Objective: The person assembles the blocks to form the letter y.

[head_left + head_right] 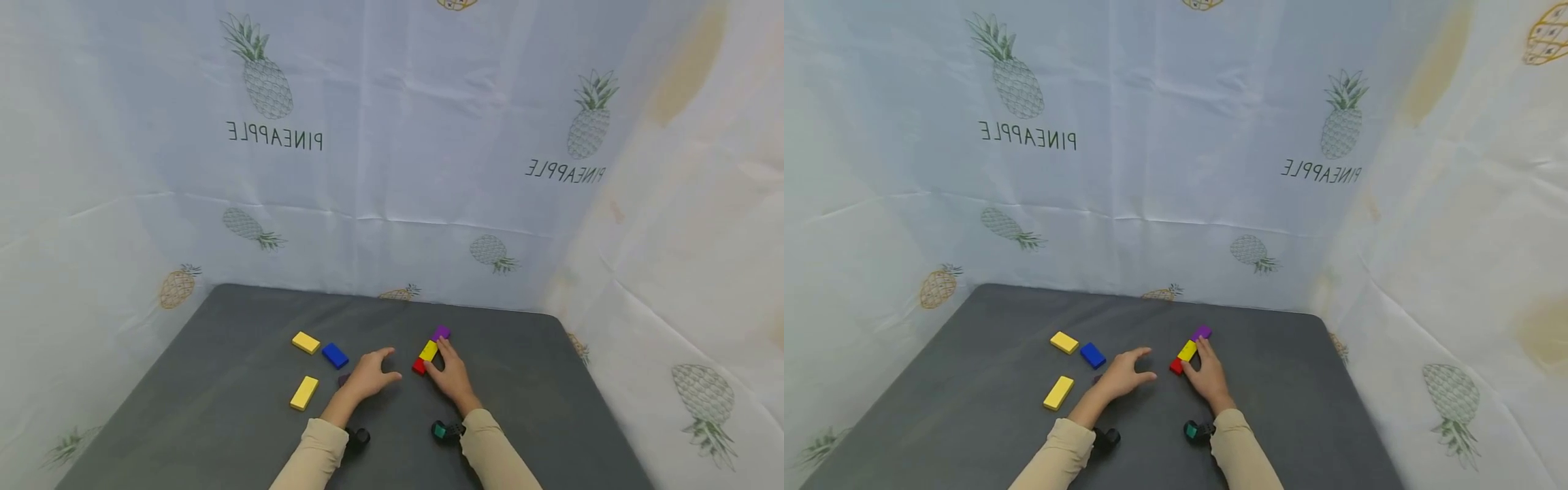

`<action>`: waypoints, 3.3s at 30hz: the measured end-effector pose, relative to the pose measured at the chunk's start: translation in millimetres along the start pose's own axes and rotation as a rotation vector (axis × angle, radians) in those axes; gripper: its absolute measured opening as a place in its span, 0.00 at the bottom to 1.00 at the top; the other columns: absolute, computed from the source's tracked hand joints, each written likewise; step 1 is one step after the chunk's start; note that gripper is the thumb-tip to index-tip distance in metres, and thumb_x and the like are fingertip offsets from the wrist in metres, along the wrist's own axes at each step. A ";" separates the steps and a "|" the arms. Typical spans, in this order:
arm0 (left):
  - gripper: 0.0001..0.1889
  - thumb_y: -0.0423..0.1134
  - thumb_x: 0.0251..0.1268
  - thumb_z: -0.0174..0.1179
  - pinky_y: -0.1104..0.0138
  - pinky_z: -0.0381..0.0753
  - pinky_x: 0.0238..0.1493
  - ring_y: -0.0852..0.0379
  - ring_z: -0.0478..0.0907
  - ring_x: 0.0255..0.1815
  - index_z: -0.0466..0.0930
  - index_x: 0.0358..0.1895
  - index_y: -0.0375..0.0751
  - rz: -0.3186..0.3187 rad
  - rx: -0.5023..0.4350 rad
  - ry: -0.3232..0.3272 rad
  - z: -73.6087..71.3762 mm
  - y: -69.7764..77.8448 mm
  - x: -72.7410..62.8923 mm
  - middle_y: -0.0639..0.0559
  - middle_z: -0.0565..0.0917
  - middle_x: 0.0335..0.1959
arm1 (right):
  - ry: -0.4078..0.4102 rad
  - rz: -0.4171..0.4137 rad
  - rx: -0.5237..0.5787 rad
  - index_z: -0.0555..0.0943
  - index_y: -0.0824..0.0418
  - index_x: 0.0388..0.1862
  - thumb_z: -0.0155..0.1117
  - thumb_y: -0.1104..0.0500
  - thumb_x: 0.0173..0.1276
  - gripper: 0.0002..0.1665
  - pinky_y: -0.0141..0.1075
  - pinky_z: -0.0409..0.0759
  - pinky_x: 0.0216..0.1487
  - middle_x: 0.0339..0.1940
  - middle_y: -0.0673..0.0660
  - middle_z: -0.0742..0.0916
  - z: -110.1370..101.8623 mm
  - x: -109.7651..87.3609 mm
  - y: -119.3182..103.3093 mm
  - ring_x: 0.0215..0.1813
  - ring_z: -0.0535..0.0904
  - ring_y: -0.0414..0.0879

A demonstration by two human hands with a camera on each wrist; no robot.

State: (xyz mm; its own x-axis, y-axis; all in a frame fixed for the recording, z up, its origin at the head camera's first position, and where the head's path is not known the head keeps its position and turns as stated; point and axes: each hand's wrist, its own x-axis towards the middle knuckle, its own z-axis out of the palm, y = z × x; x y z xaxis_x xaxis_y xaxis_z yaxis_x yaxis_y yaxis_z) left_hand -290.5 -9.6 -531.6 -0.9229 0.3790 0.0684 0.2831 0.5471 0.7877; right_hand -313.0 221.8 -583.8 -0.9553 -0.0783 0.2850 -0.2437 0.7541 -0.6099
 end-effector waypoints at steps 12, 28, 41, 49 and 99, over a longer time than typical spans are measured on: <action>0.33 0.44 0.61 0.64 0.42 0.70 0.59 0.34 0.68 0.65 0.66 0.67 0.33 0.002 0.016 0.051 -35.8 -26.6 -47.9 0.34 0.71 0.64 | -0.023 0.003 -0.002 0.65 0.68 0.70 0.61 0.49 0.65 0.39 0.57 0.61 0.69 0.73 0.63 0.66 -0.1 -1.6 3.6 0.73 0.60 0.60; 0.40 0.46 0.56 0.67 0.42 0.65 0.64 0.32 0.62 0.68 0.61 0.69 0.30 -0.043 -0.094 0.004 -45.2 -52.6 -74.1 0.30 0.66 0.67 | -0.031 0.005 -0.030 0.65 0.67 0.70 0.62 0.49 0.64 0.40 0.57 0.62 0.68 0.73 0.63 0.67 1.2 -0.2 1.7 0.72 0.62 0.61; 0.43 0.40 0.54 0.69 0.44 0.60 0.67 0.35 0.57 0.71 0.57 0.71 0.31 -0.083 -0.101 -0.039 -47.1 -67.9 -74.9 0.36 0.56 0.74 | -0.034 0.007 -0.024 0.64 0.67 0.70 0.62 0.49 0.65 0.40 0.58 0.61 0.69 0.73 0.63 0.66 0.0 0.3 -2.7 0.73 0.61 0.60; 0.39 0.42 0.54 0.69 0.43 0.62 0.66 0.35 0.58 0.71 0.64 0.68 0.32 -0.061 -0.009 -0.049 -46.9 -66.0 -72.8 0.37 0.59 0.73 | -0.032 0.020 -0.034 0.64 0.67 0.71 0.61 0.49 0.65 0.40 0.57 0.61 0.70 0.73 0.63 0.65 0.2 0.2 -0.9 0.73 0.60 0.60; 0.38 0.43 0.51 0.71 0.50 0.72 0.61 0.35 0.67 0.66 0.66 0.66 0.32 -0.089 -0.214 0.114 -28.3 -49.2 -59.9 0.30 0.66 0.67 | -0.027 0.015 -0.051 0.65 0.68 0.69 0.61 0.47 0.65 0.40 0.57 0.62 0.68 0.73 0.63 0.67 1.1 -1.9 0.5 0.72 0.62 0.61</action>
State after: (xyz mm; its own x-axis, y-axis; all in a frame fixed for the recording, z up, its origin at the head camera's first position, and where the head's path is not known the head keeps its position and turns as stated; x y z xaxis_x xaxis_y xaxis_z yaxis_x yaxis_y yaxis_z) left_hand -256.5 -80.3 -557.1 -0.9686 0.2433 0.0522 0.1491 0.3992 0.9047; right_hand -311.5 221.6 -585.5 -0.9631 -0.0842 0.2556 -0.2214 0.7876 -0.5750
